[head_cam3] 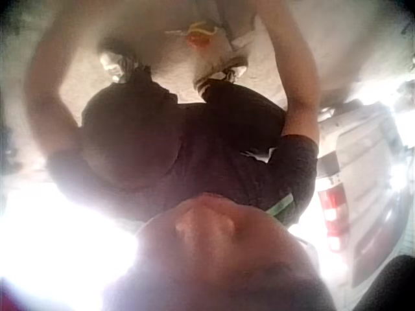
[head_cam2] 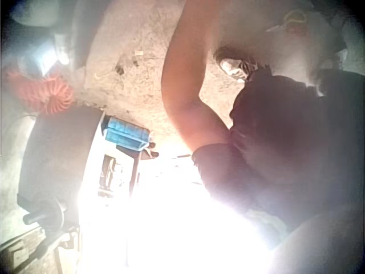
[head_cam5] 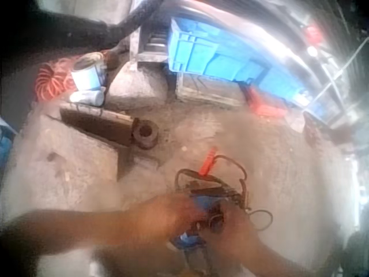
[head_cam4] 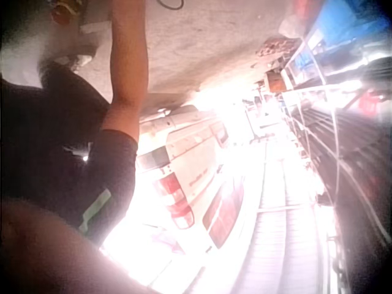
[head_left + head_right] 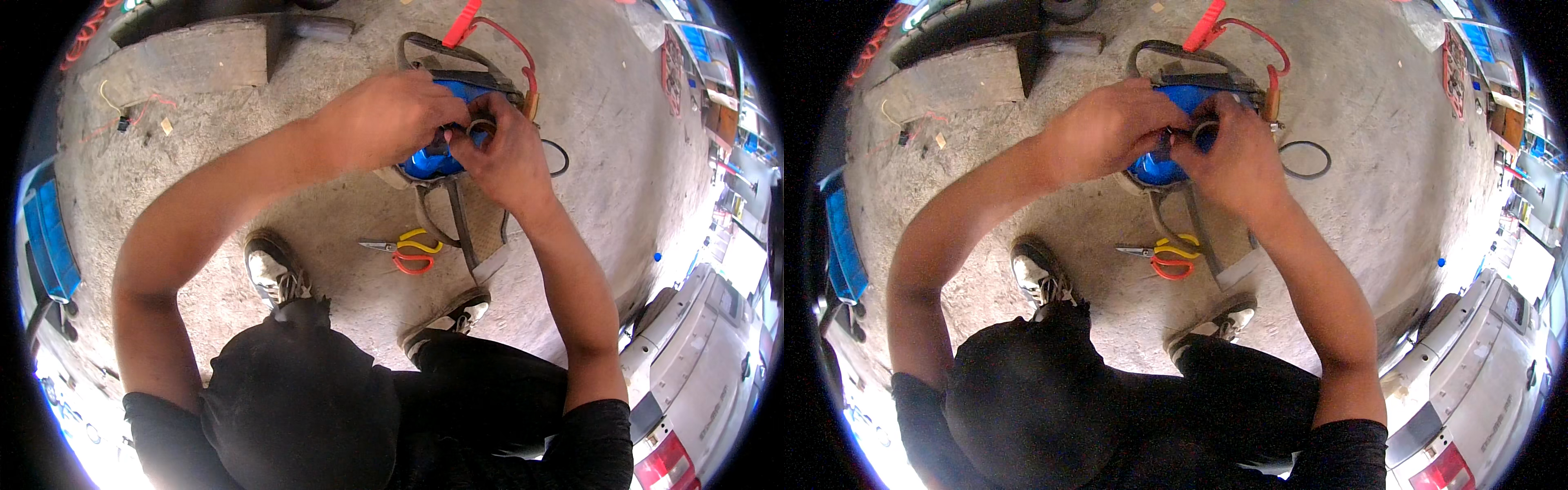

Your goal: The person works on a small blue electrical device on the floor, stripping wires, cutting with scissors, and wrapping connections with electrical tape. They repeatedly handle the wires and tape to secure the connections.

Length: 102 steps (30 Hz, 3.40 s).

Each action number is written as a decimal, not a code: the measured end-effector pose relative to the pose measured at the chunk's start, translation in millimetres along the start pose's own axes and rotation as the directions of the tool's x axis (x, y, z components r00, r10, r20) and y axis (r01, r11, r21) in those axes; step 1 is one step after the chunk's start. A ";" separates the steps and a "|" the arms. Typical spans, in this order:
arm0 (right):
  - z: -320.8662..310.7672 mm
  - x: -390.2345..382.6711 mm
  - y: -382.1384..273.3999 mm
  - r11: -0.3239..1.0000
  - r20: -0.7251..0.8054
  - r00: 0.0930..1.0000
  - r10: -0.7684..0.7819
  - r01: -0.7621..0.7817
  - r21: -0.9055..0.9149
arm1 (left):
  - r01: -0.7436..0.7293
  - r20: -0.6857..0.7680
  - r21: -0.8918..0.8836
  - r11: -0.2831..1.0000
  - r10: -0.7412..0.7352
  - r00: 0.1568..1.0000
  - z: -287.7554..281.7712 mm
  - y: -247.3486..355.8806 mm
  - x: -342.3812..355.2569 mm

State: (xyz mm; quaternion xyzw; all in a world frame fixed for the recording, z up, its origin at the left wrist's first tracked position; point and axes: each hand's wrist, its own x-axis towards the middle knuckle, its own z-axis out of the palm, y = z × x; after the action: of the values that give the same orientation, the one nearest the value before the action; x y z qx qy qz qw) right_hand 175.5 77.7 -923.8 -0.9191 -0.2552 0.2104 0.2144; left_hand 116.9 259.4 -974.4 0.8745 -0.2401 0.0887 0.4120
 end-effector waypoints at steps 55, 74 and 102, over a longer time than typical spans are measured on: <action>-32.0 10.8 -21.9 0.952 -0.007 0.962 -0.273 0.272 0.138 | 0.207 -0.450 -0.021 0.978 -0.194 0.872 44.1 18.9 -14.3; -53.0 -54.5 -0.7 0.897 0.222 0.904 -0.364 0.405 -0.179 | 0.059 -0.413 0.048 0.997 -0.034 0.910 43.5 7.1 -23.0; -63.5 -11.0 -0.1 0.735 0.182 0.870 -0.458 0.485 -0.474 | 0.109 -0.263 -0.107 0.988 -0.134 0.955 22.6 12.6 -16.5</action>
State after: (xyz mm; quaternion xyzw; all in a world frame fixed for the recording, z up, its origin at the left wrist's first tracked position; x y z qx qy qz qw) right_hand 198.3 53.4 -868.6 -0.8415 -0.5311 0.0990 0.0055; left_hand 95.4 241.1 -986.2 0.8477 -0.1314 0.1702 0.4850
